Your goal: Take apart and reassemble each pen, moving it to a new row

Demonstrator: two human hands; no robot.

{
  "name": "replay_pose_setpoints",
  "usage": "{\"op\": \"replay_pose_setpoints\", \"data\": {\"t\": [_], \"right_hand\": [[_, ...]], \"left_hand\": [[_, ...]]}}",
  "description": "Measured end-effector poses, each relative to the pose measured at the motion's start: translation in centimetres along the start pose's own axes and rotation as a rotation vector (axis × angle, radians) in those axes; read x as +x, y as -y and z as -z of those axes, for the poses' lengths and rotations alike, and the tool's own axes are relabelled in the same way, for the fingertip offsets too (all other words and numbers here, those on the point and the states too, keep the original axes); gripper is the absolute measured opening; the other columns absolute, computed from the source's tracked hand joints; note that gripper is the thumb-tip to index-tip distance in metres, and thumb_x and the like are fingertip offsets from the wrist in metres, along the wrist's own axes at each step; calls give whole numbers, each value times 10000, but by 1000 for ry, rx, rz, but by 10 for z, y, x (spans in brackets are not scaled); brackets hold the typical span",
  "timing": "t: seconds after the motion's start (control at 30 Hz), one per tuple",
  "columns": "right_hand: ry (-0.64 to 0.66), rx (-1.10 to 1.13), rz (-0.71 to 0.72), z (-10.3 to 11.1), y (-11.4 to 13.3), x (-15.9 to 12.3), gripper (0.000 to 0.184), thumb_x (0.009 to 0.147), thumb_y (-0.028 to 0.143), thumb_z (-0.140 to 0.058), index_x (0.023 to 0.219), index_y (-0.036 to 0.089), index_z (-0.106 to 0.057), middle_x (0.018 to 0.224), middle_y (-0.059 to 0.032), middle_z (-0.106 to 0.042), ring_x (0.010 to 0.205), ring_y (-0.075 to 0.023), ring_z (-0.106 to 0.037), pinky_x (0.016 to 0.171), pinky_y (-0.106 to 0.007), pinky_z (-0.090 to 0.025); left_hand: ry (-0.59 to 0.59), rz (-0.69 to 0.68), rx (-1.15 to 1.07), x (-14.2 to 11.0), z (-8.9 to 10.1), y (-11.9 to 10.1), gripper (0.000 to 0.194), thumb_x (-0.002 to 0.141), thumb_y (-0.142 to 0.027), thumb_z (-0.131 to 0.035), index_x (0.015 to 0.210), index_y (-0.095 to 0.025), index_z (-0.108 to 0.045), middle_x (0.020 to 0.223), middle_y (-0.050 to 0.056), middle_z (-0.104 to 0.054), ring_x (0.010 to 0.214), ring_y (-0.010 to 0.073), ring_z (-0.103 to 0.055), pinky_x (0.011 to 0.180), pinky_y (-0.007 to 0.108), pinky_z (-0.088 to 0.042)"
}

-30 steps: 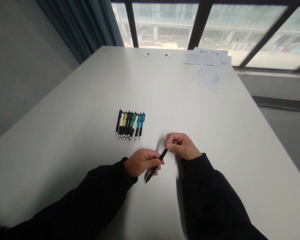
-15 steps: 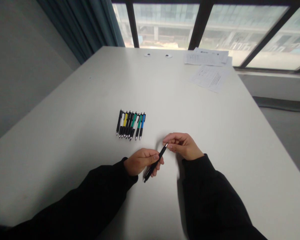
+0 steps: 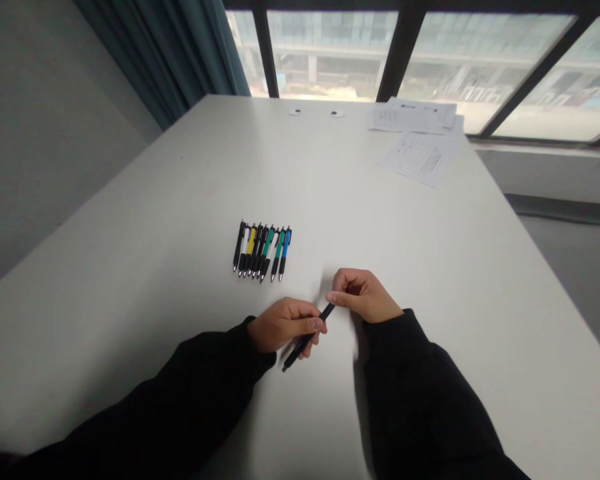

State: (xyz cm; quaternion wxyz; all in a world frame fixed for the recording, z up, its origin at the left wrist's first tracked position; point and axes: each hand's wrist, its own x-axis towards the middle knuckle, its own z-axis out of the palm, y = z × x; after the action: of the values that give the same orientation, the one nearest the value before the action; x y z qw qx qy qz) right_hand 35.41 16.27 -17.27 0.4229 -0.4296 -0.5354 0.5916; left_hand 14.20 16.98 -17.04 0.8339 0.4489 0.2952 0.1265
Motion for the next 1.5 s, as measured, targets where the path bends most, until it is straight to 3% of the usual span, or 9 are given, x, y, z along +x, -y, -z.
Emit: {"op": "replay_pose_setpoints", "data": {"t": [0.17, 0.33, 0.47, 0.63, 0.73, 0.83, 1.13, 1.37, 1.5], "right_hand": [[4, -157, -23, -4, 2, 0, 598, 851, 650, -554, 512, 161, -494, 491, 31, -394, 472, -90, -317, 471, -269, -227], [19, 155, -46, -4, 4, 0, 396, 816, 534, -665, 962, 168, -686, 790, -51, -637, 573, -131, -505, 469, -250, -345], [-14, 108, -81, -5, 2, 1, 288, 773, 419, -755, 732, 157, -643, 575, 7, -558, 477, -97, -437, 450, -231, -307], [-64, -14, -64, -5, -5, 3, 531, 792, 613, -663, 545, 160, -539, 463, 19, -489, 415, -78, -371, 412, -230, -253], [-46, 175, -43, -5, -2, 2, 491, 813, 636, -621, 813, 150, -687, 658, -48, -650, 484, -112, -498, 430, -238, -350], [-47, 332, -20, -5, 4, 2, 402, 734, 399, -793, 1064, 193, -689, 900, -85, -728, 694, -172, -631, 515, -253, -448], [-193, 81, -28, -4, -5, 5, 273, 737, 394, -799, 862, 165, -718, 551, 19, -594, 460, -93, -468, 442, -227, -354], [-109, 170, -29, -4, -5, 2, 274, 746, 364, -790, 949, 189, -731, 880, -77, -729, 584, -129, -547, 508, -264, -429], [-170, 70, -57, -4, -3, 3, 230, 724, 371, -803, 789, 171, -711, 597, -6, -643, 482, -102, -473, 467, -241, -348]], "left_hand": [[-21, 4, 40, 0, -1, -3, 422, 716, -494, -763, 768, -94, -639, 615, 16, -624, 415, 92, -570, 380, 187, -436], [-53, -19, 1, 1, -2, -4, 411, 713, -479, -769, 758, -94, -631, 619, 12, -615, 428, 97, -579, 398, 195, -461], [-51, -17, -12, 2, -1, -1, 420, 704, -481, -776, 769, -95, -623, 645, 15, -619, 443, 107, -595, 407, 208, -488], [-46, -26, 0, 3, 0, 0, 436, 700, -495, -777, 773, -96, -618, 650, 15, -617, 452, 102, -593, 413, 201, -484], [-48, -31, -2, 3, -1, -1, 439, 701, -504, -772, 755, -101, -607, 625, 8, -609, 444, 100, -585, 414, 203, -482], [-64, -38, -3, 3, -1, -2, 432, 697, -493, -777, 757, -102, -604, 616, 7, -611, 441, 99, -579, 416, 203, -477], [-68, -34, -3, 3, -2, -1, 441, 687, -499, -782, 746, -106, -592, 624, 0, -603, 451, 105, -587, 424, 222, -495], [-66, -44, -9, 4, -1, 1, 429, 708, -495, -769, 763, -112, -586, 631, 3, -611, 458, 108, -591, 423, 218, -490], [-74, -37, -3, 4, -1, 1, 430, 703, -493, -773, 769, -108, -593, 641, 3, -612, 459, 108, -595, 419, 216, -489]]}}
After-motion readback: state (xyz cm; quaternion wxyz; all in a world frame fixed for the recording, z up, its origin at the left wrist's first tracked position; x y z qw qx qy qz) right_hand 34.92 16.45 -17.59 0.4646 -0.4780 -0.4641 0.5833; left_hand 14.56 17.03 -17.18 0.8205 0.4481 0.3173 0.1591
